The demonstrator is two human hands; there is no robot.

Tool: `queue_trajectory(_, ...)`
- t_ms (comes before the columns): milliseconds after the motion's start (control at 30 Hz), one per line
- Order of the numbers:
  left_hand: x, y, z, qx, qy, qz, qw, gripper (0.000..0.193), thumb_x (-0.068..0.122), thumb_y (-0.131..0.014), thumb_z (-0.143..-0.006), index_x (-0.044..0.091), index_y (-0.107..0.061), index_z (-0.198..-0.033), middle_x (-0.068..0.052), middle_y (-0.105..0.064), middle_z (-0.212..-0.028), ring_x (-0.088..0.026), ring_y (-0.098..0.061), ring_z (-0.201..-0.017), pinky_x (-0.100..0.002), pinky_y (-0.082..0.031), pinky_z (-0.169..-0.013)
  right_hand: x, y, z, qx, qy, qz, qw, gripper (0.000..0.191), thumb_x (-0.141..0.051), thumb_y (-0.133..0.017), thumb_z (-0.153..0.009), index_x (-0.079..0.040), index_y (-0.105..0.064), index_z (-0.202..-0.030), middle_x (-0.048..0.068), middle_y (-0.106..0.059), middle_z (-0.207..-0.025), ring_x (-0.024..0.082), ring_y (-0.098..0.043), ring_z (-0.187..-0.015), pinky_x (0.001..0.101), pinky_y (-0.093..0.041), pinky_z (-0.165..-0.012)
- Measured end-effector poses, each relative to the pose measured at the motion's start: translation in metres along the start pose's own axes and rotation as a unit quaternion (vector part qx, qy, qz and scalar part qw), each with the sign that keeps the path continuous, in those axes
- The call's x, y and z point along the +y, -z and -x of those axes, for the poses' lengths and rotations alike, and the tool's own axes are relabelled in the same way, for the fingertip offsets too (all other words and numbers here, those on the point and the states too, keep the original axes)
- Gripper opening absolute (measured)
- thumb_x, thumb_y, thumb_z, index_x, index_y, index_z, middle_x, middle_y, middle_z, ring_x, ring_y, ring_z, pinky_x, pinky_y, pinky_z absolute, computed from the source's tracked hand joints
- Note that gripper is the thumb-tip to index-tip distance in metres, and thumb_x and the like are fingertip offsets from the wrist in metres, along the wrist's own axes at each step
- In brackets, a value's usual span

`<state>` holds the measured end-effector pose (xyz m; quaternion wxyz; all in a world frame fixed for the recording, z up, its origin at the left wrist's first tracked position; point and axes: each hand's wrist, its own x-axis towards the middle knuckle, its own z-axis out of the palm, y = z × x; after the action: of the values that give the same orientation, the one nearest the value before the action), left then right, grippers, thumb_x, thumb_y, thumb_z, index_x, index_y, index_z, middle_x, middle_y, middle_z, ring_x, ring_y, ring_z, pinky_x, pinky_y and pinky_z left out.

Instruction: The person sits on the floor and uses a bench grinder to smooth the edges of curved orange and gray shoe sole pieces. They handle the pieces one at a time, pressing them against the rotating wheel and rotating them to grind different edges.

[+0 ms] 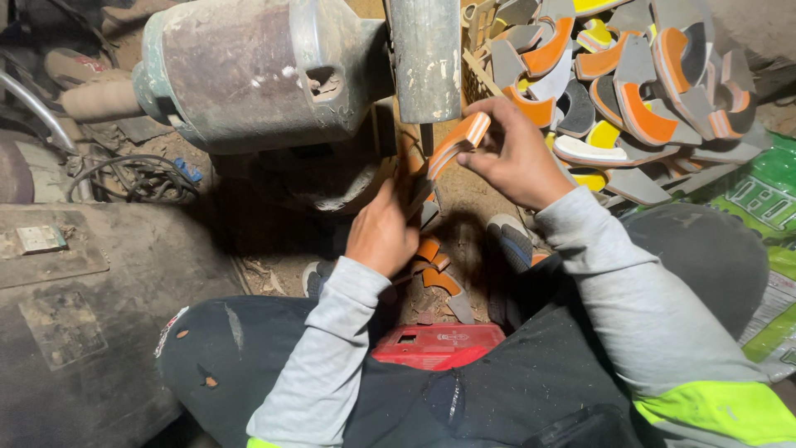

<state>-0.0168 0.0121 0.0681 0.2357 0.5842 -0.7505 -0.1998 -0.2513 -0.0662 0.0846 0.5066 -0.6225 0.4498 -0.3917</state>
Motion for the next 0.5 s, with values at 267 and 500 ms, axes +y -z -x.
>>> queue_trajectory(267, 0.006, -0.014, -0.016, 0.017, 0.044, 0.282, 0.958, 0.028, 0.017, -0.071, -0.092, -0.002, -0.066, -0.113, -0.021, -0.074, -0.099, -0.035, -0.074, -0.091, -0.04, -0.056, -0.085, -0.028, 0.001, -0.01, 0.03, 0.05, 0.025, 0.998, 0.056, 0.0, -0.076, -0.093, -0.002, -0.046, -0.14, 0.004, -0.055, -0.117, 0.011, -0.059, -0.105, 0.0247, -0.06, -0.088)
queue_trajectory(500, 0.004, -0.004, -0.021, 0.036, 0.004, 0.254, 0.966, 0.025, 0.012, -0.07, -0.09, -0.001, -0.067, -0.111, -0.021, -0.073, -0.098, -0.034, -0.072, -0.091, -0.04, -0.055, -0.083, -0.03, -0.003, -0.016, 0.035, 0.087, 0.043, 0.995, 0.054, 0.0, -0.078, -0.093, -0.001, -0.048, -0.138, 0.005, -0.058, -0.117, 0.012, -0.061, -0.104, 0.0244, -0.06, -0.088)
